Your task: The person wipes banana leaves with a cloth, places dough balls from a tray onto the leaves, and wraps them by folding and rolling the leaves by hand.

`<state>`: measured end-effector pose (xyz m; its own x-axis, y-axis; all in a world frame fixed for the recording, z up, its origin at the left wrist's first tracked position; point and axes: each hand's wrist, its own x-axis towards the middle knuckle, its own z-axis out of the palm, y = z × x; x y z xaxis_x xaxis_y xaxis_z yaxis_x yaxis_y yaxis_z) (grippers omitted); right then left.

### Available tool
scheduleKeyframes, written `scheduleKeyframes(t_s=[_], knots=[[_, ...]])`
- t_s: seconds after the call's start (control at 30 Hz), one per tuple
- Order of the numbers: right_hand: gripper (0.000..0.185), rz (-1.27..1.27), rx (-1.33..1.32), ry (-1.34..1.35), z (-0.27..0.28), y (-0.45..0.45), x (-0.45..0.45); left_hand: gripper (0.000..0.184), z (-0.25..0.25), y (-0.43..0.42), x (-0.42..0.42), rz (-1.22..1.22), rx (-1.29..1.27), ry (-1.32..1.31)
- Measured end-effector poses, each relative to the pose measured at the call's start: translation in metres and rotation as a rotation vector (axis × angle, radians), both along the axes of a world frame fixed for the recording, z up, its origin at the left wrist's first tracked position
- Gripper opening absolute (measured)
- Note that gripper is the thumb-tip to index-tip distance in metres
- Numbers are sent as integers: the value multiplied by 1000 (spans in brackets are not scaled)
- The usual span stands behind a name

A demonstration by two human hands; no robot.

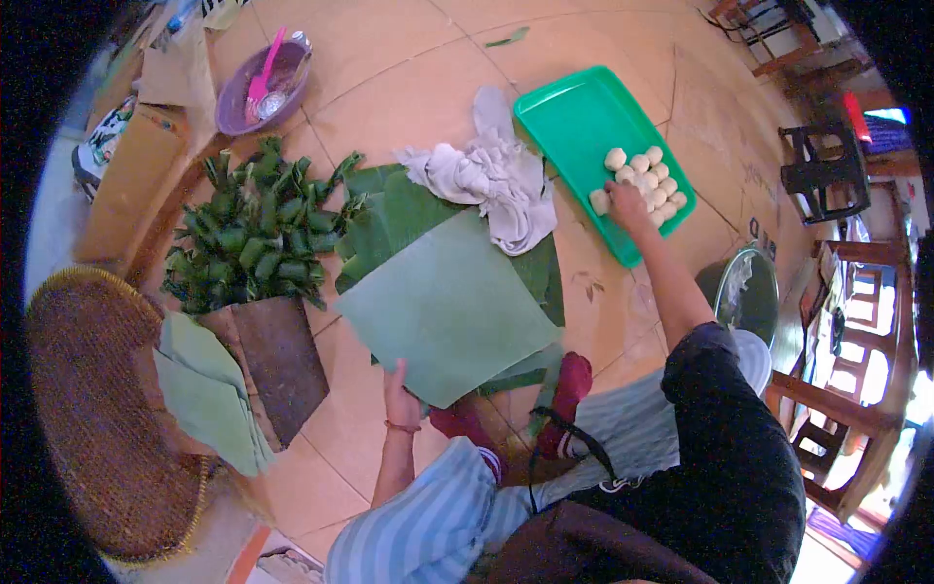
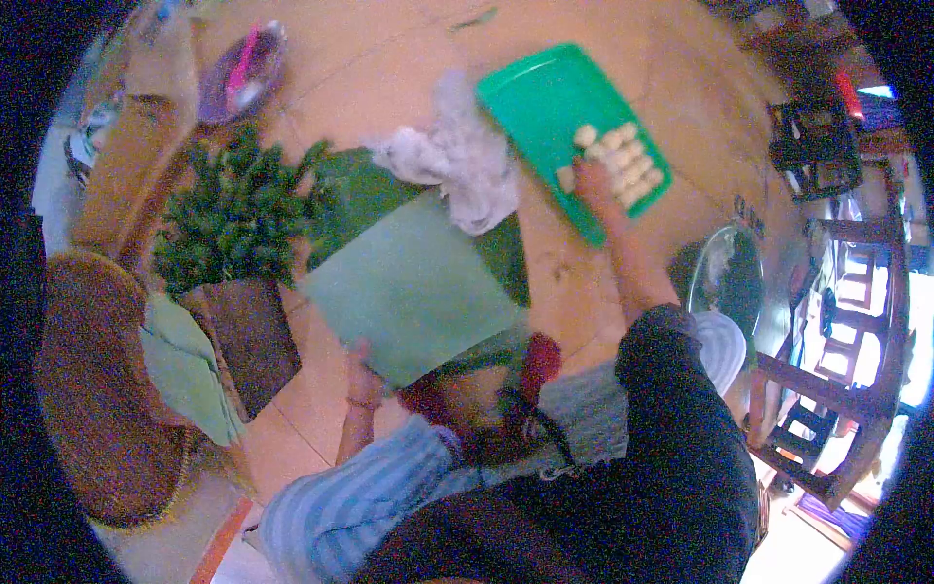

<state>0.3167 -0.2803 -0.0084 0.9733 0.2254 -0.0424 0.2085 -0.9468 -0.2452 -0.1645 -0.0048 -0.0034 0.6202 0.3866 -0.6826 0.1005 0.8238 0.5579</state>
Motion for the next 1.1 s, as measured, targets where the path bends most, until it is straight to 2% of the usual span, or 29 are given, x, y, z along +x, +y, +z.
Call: scheduleKeyframes(t_s=[0.07,0.17,0.27,0.33,0.5,0.53,0.6,0.67,0.77,0.8,0.83,0.87,0.9,0.93,1.0,1.1], knots=[[35,9,58,52,12,-6,1,48,-23,12,-11,133,-291,-146],[32,-61,281,195,25,-19,3,48,-5,25,7,189,-335,-267],[32,-388,798,613,28,-26,6,47,-1,29,17,180,-347,-283],[33,-445,1086,780,3,-48,26,49,-1,26,18,186,-355,-264],[31,-91,512,165,-8,-62,43,63,15,21,24,195,-388,-312],[31,-73,527,156,3,-49,32,67,22,21,27,196,-419,-342],[32,-92,809,378,57,9,-23,73,20,24,31,177,-450,-410],[33,-31,934,543,98,71,-83,76,16,24,32,167,-440,-401],[36,319,722,453,110,146,-171,71,21,20,35,177,-435,-401],[34,378,662,394,79,158,-198,69,17,18,34,199,-446,-404],[31,359,800,513,84,179,-236,66,8,16,32,215,-461,-413],[32,400,805,478,85,195,-271,64,3,14,32,226,-477,-426],[33,551,646,270,75,203,-297,61,9,11,34,239,-407,-373],[31,678,588,303,79,209,-320,58,20,10,38,250,-341,-321],[28,654,568,415,85,225,-355,53,21,9,38,266,-289,-267],[25,497,862,454,63,216,-364,47,3,9,33,262,-324,-290]])
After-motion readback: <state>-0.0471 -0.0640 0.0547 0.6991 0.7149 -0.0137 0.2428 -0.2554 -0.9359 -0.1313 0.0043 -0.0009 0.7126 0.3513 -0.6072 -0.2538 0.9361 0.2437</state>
